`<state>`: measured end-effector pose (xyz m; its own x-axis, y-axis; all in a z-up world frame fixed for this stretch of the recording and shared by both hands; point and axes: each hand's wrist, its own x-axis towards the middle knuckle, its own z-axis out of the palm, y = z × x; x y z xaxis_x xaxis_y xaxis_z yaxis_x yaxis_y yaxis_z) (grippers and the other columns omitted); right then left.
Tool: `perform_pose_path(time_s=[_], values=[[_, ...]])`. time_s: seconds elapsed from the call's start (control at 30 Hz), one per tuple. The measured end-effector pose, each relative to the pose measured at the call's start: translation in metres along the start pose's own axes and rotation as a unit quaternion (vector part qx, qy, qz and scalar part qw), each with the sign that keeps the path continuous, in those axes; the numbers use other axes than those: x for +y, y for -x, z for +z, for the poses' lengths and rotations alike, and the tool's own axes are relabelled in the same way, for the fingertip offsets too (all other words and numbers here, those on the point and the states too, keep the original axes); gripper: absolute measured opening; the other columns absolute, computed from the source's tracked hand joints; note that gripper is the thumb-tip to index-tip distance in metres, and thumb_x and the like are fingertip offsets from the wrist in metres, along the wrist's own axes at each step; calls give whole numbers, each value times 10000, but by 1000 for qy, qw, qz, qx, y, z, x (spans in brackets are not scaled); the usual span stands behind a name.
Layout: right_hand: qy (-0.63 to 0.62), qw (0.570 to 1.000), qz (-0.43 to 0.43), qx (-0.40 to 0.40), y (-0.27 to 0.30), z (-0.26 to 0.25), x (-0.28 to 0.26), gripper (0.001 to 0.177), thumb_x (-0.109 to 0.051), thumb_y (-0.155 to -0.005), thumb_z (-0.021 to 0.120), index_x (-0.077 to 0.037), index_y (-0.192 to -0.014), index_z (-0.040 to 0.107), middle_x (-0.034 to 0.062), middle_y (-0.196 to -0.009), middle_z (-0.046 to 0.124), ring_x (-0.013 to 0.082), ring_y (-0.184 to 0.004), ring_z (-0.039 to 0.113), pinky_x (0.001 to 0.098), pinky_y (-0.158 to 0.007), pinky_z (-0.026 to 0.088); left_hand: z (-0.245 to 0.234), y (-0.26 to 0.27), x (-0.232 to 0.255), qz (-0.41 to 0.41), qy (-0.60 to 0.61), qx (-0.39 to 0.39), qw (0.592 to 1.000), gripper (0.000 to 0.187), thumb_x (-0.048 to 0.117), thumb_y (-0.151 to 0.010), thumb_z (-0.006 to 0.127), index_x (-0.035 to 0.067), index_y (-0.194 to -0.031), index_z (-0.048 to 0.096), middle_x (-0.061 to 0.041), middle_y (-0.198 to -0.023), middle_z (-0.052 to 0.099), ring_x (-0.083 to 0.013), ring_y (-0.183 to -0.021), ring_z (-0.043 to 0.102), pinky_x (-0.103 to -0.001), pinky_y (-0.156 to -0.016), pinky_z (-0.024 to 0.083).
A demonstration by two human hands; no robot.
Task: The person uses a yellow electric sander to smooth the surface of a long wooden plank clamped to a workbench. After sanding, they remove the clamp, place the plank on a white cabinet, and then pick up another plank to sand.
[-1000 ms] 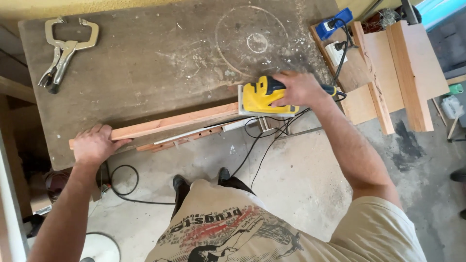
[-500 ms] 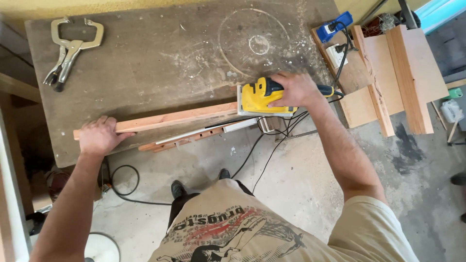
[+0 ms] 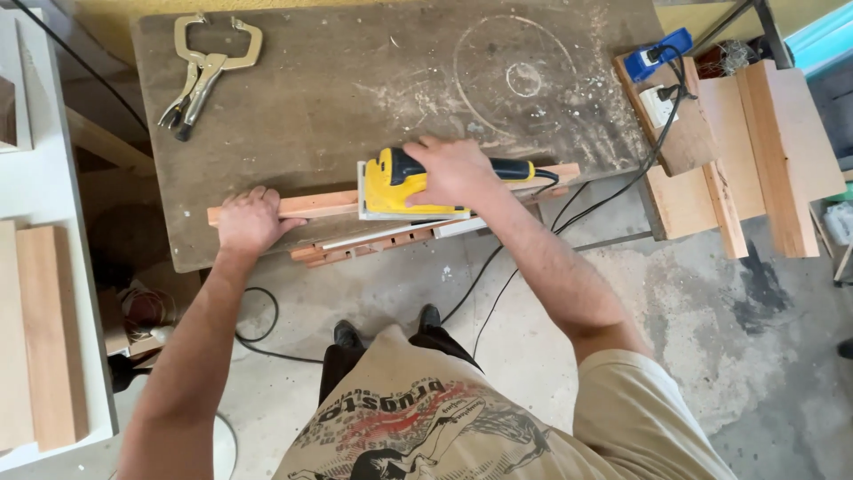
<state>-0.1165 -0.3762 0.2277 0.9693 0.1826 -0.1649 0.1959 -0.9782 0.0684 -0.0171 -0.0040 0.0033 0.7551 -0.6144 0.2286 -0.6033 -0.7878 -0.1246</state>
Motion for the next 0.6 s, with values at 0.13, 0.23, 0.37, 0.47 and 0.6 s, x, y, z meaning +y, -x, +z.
perform_pose_path(time_s=[0.13,0.23,0.37,0.47,0.6], values=[[-25,999,2,-30,-22,-13,-52,903,-771,-681,771,-367,-1439,493,-23,-1195,645,258,-1041,717,477,-810,586,0,2,-3,5,-17,-1,1000,660,846,-738,575,211,-911,619,24,-890,633,-195,-841,732,-372,-784,529],[-49,998,7,-45,-29,-21,-67,911,-717,-669,817,-396,-1451,477,-36,-1200,636,245,-1070,709,469,-836,580,-4,2,-2,16,-21,-5,1000,660,842,-753,563,209,-926,625,17,-901,642,-195,-843,730,-378,-777,529],[-86,995,1,-60,-18,-31,-44,884,-564,-702,877,-308,-1468,517,47,-1223,661,317,-1111,700,514,-882,559,-12,6,-4,22,-37,52,998,647,838,-739,593,206,-872,614,24,-848,634,-188,-781,726,-354,-738,525],[-78,995,14,-66,1,-35,-6,876,-558,-710,872,-284,-1468,528,66,-1249,665,332,-1139,688,526,-913,547,-8,4,-6,25,-53,81,995,646,842,-723,606,209,-852,604,23,-823,628,-188,-757,720,-348,-710,518],[-71,995,32,-58,36,-24,58,887,-577,-706,861,-254,-1464,534,107,-1295,662,361,-1191,667,542,-963,538,-9,5,-3,20,-55,92,994,635,827,-706,646,207,-840,606,27,-800,628,-197,-758,726,-346,-721,519]])
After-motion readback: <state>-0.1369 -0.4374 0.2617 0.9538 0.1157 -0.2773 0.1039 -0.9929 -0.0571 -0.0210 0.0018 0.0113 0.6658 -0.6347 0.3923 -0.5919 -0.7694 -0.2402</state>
